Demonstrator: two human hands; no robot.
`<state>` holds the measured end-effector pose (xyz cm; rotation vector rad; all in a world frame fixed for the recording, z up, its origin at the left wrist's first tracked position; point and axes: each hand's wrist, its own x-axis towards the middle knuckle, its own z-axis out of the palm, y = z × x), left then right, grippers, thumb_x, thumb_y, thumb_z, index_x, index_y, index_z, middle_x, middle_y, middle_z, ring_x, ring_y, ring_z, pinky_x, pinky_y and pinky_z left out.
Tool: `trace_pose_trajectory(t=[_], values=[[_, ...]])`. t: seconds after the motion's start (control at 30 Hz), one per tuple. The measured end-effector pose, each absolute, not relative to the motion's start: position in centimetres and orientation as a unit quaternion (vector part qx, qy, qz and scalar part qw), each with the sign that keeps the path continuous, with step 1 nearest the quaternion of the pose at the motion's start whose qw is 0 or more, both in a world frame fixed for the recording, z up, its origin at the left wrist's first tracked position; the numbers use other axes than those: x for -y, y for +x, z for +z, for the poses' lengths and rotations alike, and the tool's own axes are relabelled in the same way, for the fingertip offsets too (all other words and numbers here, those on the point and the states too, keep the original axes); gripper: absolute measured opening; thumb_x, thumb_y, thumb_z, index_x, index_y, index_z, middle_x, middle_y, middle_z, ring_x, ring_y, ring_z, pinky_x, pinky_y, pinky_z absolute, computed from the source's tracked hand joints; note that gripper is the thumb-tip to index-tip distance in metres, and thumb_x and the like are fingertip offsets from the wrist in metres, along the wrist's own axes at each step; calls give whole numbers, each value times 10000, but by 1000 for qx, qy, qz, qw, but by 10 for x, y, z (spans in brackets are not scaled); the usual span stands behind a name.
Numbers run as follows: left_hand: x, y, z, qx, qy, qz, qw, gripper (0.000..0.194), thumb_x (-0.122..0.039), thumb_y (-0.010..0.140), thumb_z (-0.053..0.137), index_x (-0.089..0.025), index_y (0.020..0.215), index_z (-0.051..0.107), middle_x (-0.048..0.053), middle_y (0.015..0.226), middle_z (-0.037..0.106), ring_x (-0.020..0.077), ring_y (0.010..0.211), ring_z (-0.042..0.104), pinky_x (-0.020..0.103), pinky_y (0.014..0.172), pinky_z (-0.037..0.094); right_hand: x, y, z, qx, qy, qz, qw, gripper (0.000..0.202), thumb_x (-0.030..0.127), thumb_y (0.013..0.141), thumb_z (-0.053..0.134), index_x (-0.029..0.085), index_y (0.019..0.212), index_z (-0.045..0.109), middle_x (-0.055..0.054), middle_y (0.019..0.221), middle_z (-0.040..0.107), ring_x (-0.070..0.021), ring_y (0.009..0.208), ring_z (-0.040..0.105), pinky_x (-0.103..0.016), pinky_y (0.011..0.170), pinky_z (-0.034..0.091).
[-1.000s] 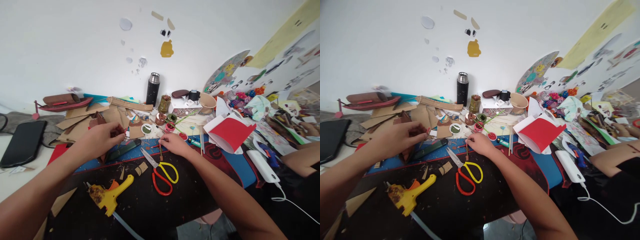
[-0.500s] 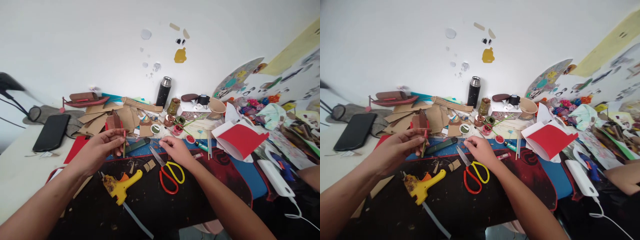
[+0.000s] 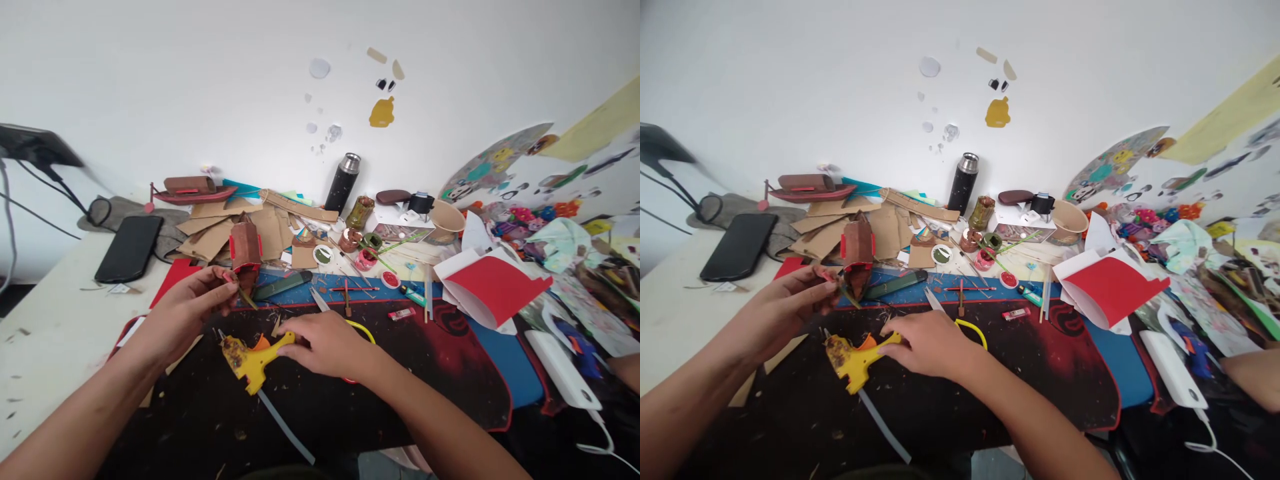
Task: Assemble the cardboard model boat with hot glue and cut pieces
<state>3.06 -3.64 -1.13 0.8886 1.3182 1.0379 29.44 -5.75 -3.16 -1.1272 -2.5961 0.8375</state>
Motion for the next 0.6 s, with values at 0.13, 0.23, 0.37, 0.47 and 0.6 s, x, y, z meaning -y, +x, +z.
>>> trace_pose_trajectory(t=[0.13, 0.23, 0.37, 0.47, 0.6], values=[[38, 35, -7, -556, 526, 370, 527, 323, -503, 762, 823, -228, 855, 681, -8, 782, 662, 190, 736, 601, 291, 673, 490, 65, 293, -35, 883, -364, 280, 101, 241, 412, 1032, 718, 229, 1171, 789, -71, 1005, 846, -242, 902, 770, -321, 827, 490], [36, 47, -6, -533, 652, 266, 469, 316, -553, 845, 707, -238, 862, 695, 13, 805, 705, 226, 771, 643, 317, 713, 502, 66, 300, -35, 841, -402, 325, 160, 187, 360, 1050, 678, 241, 1120, 804, -45, 985, 845, -203, 854, 756, -288, 799, 490], [27, 74, -8, -510, 762, 155, 368, 262, -455, 923, 573, -234, 906, 712, 38, 836, 756, 245, 756, 686, 333, 686, 486, 70, 315, -37, 745, -477, 379, 271, 195, 324, 1035, 642, 242, 993, 814, -10, 871, 815, -159, 710, 695, -256, 698, 470], [13, 95, -9, -494, 819, 137, 257, 233, -339, 949, 543, -214, 950, 739, 94, 974, 797, 293, 924, 742, 374, 818, 530, 75, 327, -41, 710, -511, 378, 302, 217, 355, 1008, 648, 230, 940, 811, 3, 741, 748, -150, 616, 615, -258, 630, 434], [-8, 118, -6, -489, 857, 55, 151, 269, -274, 1000, 525, -177, 1032, 774, 138, 1052, 817, 322, 1000, 764, 398, 879, 553, 75, 344, -49, 656, -551, 382, 347, 264, 412, 987, 643, 211, 889, 783, 9, 667, 664, -149, 591, 555, -263, 594, 406]])
